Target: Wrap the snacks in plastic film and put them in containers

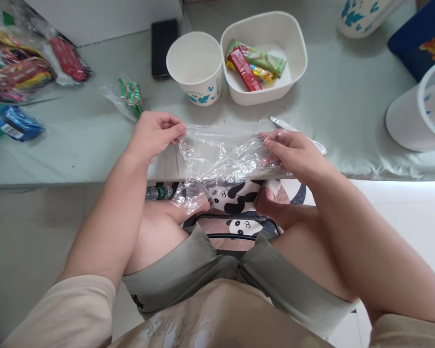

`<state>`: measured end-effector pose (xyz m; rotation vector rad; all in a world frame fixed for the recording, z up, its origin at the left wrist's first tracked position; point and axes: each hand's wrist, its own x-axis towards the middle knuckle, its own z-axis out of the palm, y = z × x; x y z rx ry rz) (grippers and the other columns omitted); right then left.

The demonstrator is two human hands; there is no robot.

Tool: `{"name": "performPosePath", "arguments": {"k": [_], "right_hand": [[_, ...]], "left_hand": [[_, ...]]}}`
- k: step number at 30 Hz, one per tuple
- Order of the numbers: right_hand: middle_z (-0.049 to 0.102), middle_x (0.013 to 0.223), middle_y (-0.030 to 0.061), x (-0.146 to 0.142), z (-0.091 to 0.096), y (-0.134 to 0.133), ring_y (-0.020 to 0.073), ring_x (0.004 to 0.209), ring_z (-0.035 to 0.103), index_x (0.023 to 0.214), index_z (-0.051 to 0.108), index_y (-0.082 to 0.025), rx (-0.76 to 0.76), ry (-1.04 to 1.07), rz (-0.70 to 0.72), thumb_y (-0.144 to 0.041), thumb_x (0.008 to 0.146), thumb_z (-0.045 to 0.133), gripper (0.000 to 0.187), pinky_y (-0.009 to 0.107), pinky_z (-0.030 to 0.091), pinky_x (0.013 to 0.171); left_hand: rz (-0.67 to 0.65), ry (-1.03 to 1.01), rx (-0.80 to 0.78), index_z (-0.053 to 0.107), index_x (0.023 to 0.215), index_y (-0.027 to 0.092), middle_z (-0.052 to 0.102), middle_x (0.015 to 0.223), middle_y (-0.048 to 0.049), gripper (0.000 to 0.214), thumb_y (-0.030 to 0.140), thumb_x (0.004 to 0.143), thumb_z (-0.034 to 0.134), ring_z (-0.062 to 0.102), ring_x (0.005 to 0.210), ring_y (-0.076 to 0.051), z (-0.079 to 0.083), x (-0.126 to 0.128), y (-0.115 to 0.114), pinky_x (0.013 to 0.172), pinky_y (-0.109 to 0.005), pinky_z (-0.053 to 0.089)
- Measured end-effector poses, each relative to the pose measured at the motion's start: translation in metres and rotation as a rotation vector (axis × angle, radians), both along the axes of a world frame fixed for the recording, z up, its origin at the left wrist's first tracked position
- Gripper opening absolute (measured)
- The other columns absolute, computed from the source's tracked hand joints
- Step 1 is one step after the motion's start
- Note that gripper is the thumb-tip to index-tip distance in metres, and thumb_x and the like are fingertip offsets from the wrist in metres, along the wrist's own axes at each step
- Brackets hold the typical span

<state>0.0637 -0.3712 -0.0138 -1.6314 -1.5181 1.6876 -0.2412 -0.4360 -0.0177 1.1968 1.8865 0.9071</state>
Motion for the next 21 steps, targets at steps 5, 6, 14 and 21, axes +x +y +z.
{"name": "performPosePath", "arguments": {"k": [5, 6, 14, 21], "right_hand": [[0.070, 0.137, 0.0079, -0.001, 0.002, -0.001, 0.0091, 0.060, 0.067, 0.079, 0.065, -0.019, -0.019, -0.020, 0.021, -0.029, 0.090, 0.069, 0.015, 0.021, 0.036, 0.041], [0.069, 0.138, 0.0072, -0.001, 0.003, -0.001, 0.0086, 0.060, 0.067, 0.078, 0.064, -0.019, -0.031, -0.030, 0.018, -0.029, 0.090, 0.069, 0.016, 0.021, 0.036, 0.042], [0.075, 0.127, 0.0049, -0.004, 0.006, 0.000, 0.0095, 0.058, 0.068, 0.077, 0.059, -0.020, -0.046, 0.007, -0.054, -0.027, 0.089, 0.070, 0.018, 0.020, 0.032, 0.040], [0.076, 0.081, 0.0022, -0.006, 0.007, 0.003, 0.0126, 0.051, 0.066, 0.082, 0.056, -0.024, 0.010, 0.168, -0.228, -0.031, 0.084, 0.073, 0.018, 0.021, 0.026, 0.035]], "left_hand": [[0.014, 0.071, 0.009, 0.064, 0.075, 0.020, 0.068, 0.069, -0.0021, 0.012, 0.028, 0.084, 0.068, 0.061, 0.060, -0.013, -0.010, -0.012, 0.003, 0.056, -0.026, 0.049], [-0.003, 0.109, 0.013, 0.065, 0.076, 0.021, 0.069, 0.070, -0.0022, 0.012, 0.029, 0.084, 0.069, 0.062, 0.064, -0.014, -0.013, -0.015, 0.004, 0.059, -0.027, 0.051], [-0.030, 0.241, 0.245, 0.060, 0.088, 0.021, 0.066, 0.082, 0.0013, 0.021, 0.041, 0.094, 0.061, 0.062, 0.079, -0.011, 0.021, 0.007, -0.016, 0.072, -0.028, 0.048], [-0.509, 0.248, -0.173, 0.069, 0.112, 0.019, 0.075, 0.101, -0.0051, 0.052, 0.052, 0.073, 0.081, 0.066, 0.083, -0.019, 0.033, 0.045, -0.037, 0.072, -0.032, 0.049]]}}
